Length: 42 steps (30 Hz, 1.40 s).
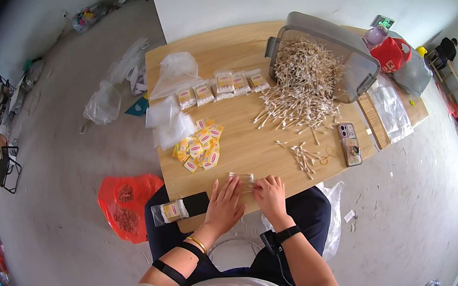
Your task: Packing bunches of cotton swabs into small plastic bags.
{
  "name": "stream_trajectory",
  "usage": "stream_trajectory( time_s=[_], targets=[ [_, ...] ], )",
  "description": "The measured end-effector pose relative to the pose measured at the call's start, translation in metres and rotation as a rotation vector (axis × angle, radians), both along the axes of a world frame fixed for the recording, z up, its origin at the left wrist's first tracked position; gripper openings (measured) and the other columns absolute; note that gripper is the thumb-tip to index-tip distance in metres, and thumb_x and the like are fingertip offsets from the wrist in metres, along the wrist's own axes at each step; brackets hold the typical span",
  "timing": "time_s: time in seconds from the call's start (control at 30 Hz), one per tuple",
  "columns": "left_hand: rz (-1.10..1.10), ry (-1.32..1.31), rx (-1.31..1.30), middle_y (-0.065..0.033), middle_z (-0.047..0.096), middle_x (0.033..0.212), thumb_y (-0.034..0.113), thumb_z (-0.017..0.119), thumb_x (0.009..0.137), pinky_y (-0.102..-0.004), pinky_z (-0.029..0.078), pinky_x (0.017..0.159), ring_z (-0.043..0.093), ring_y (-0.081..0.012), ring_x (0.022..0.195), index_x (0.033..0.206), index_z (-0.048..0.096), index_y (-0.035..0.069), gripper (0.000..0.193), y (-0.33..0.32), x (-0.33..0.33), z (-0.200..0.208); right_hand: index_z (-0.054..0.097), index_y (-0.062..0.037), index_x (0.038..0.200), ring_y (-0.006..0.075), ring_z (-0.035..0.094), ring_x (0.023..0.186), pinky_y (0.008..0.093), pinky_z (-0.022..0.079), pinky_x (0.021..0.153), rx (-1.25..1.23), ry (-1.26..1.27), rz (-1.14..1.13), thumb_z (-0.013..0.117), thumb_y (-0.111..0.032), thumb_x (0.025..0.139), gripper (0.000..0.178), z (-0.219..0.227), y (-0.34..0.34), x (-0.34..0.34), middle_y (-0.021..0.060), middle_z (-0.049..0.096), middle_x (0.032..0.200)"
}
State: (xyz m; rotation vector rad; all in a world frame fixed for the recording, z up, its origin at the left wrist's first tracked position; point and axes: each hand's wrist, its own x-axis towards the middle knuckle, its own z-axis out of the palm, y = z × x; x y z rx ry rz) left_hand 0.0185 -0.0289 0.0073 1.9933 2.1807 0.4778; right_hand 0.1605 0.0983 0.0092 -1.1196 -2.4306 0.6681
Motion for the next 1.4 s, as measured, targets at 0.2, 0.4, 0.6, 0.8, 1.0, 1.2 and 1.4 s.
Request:
stream_trajectory(
  time_s=[0.2, 0.4, 0.6, 0.8, 1.0, 1.2, 1.4],
  targets=[
    [-0.014, -0.002, -0.038, -0.0195, 0.027, 0.162, 0.036, 0.062, 0.093, -0.0572, 0.012, 0.124, 0.024, -0.0337, 0.152, 0.154, 0.030, -0.003, 0.080, 0.007, 0.002, 0.004, 0.068, -0.0096, 0.089, 0.0322, 0.056, 0.099, 0.0422, 0.046, 0.090, -0.033, 0.043, -0.028, 0.074, -0.016, 0.079, 0.013, 0.005, 0.003, 0.007, 0.0083, 0.063, 0.095],
    [0.004, 0.054, 0.007, -0.0178, 0.024, 0.164, 0.038, 0.061, 0.093, -0.0566, 0.012, 0.125, 0.020, -0.0321, 0.154, 0.157, 0.024, -0.001, 0.083, 0.026, -0.010, -0.005, 0.068, -0.0097, 0.090, 0.0324, 0.058, 0.098, 0.0438, 0.047, 0.087, -0.052, 0.141, -0.094, 0.072, -0.012, 0.080, 0.012, 0.022, 0.023, 0.006, 0.0088, 0.063, 0.094],
    [-0.047, 0.004, 0.024, -0.0193, 0.030, 0.161, 0.035, 0.062, 0.091, -0.0574, 0.015, 0.124, 0.026, -0.0338, 0.152, 0.156, 0.026, -0.001, 0.083, 0.031, -0.015, -0.010, 0.067, -0.0097, 0.094, 0.0322, 0.058, 0.099, 0.0436, 0.048, 0.088, 0.078, 0.172, -0.104, 0.069, -0.008, 0.079, 0.016, 0.024, 0.097, -0.022, 0.0084, 0.065, 0.095],
    [-0.019, -0.094, 0.034, -0.0183, 0.031, 0.161, 0.031, 0.061, 0.090, -0.0580, 0.016, 0.124, 0.029, -0.0338, 0.150, 0.158, 0.024, 0.001, 0.083, 0.029, -0.017, -0.006, 0.067, -0.0122, 0.106, 0.0333, 0.054, 0.110, 0.0448, 0.047, 0.095, 0.199, 0.001, -0.053, 0.066, -0.002, 0.078, 0.030, 0.019, 0.163, -0.067, 0.0096, 0.061, 0.111],
    [-0.014, -0.113, 0.042, -0.0169, 0.031, 0.161, 0.031, 0.059, 0.090, -0.0572, 0.016, 0.125, 0.029, -0.0340, 0.150, 0.158, 0.023, 0.003, 0.081, 0.026, -0.019, -0.008, 0.069, -0.0137, 0.095, 0.0321, 0.052, 0.106, 0.0439, 0.045, 0.094, 0.231, -0.012, 0.026, 0.067, -0.003, 0.077, 0.021, 0.014, 0.189, -0.086, 0.0094, 0.055, 0.108],
    [-0.001, -0.104, 0.032, -0.0150, 0.032, 0.161, 0.031, 0.060, 0.091, -0.0561, 0.018, 0.124, 0.031, -0.0333, 0.149, 0.156, 0.028, 0.003, 0.077, 0.030, -0.016, -0.006, 0.070, -0.0136, 0.086, 0.0305, 0.052, 0.106, 0.0437, 0.044, 0.093, 0.019, -0.036, 0.091, 0.076, -0.017, 0.079, 0.010, -0.002, 0.157, -0.089, 0.0054, 0.058, 0.099],
    [0.009, -0.119, 0.073, -0.0144, 0.035, 0.159, 0.029, 0.062, 0.090, -0.0554, 0.020, 0.124, 0.032, -0.0322, 0.149, 0.153, 0.031, 0.003, 0.075, 0.030, -0.017, -0.007, 0.073, -0.0091, 0.089, 0.0315, 0.065, 0.088, 0.0431, 0.051, 0.080, -0.339, 0.083, -0.069, 0.073, -0.015, 0.081, 0.010, 0.013, 0.140, -0.059, 0.0094, 0.070, 0.087]
  ],
)
